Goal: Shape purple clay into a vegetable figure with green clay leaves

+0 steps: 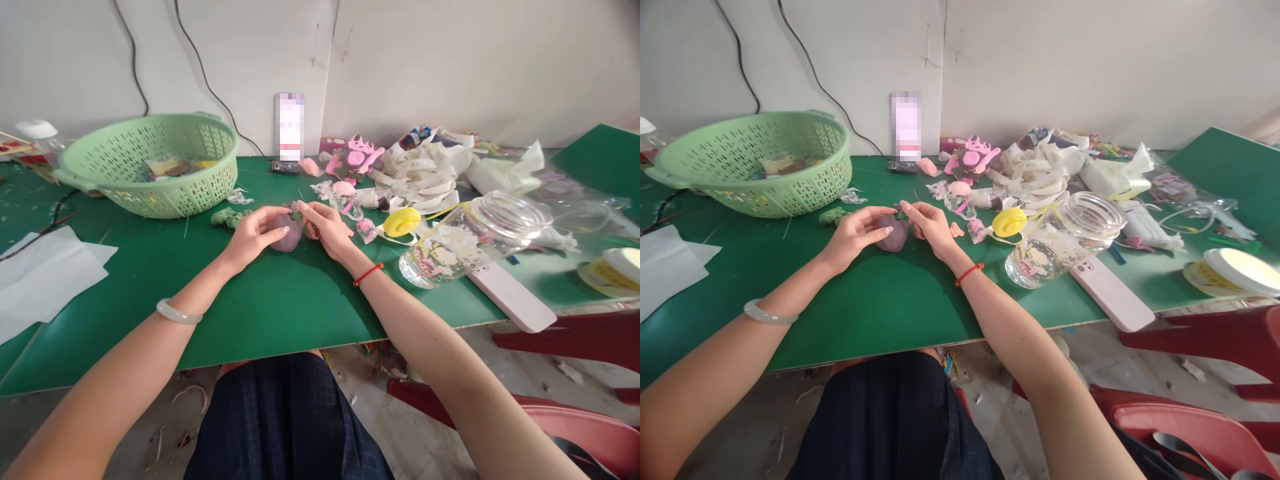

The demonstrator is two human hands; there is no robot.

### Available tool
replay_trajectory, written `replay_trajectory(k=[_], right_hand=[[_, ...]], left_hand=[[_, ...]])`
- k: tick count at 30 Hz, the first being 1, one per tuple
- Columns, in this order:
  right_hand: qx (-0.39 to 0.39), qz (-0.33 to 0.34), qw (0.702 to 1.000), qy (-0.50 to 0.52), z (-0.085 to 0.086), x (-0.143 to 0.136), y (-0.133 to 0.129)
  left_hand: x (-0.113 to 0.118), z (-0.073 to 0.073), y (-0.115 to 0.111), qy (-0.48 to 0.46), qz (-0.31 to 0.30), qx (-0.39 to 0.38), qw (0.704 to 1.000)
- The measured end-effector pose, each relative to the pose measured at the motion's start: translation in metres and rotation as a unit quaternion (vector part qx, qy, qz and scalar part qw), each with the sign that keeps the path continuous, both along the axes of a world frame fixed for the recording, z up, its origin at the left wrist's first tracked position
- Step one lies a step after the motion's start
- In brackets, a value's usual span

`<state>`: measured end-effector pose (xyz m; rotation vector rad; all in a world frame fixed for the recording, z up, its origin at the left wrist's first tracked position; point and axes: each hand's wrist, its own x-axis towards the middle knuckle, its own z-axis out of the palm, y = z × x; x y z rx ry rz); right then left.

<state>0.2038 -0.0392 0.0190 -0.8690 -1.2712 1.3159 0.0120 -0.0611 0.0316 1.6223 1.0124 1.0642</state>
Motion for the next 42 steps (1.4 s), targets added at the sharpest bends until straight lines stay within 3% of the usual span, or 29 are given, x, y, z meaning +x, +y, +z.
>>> replay_trajectory(k=[6,23,42], right_hand=[[-0.015,-0.028,0.999,0.012,-0.002,-0.003,0.002],[0.01,-0.012,1.0,0.014,-0.006,0.001,0.006],[0.01,-0.005,1.0,0.007,-0.003,-0.001,0.002]], left_hand=[[0.007,-0.001,0.001,0.009,-0.011,0.01,1.0],[0.011,-0.015,0.01,-0.067,-0.011,0.021,0.997],[0.012,-0.011,0.004,-0.06,0.018,0.03,0.998]])
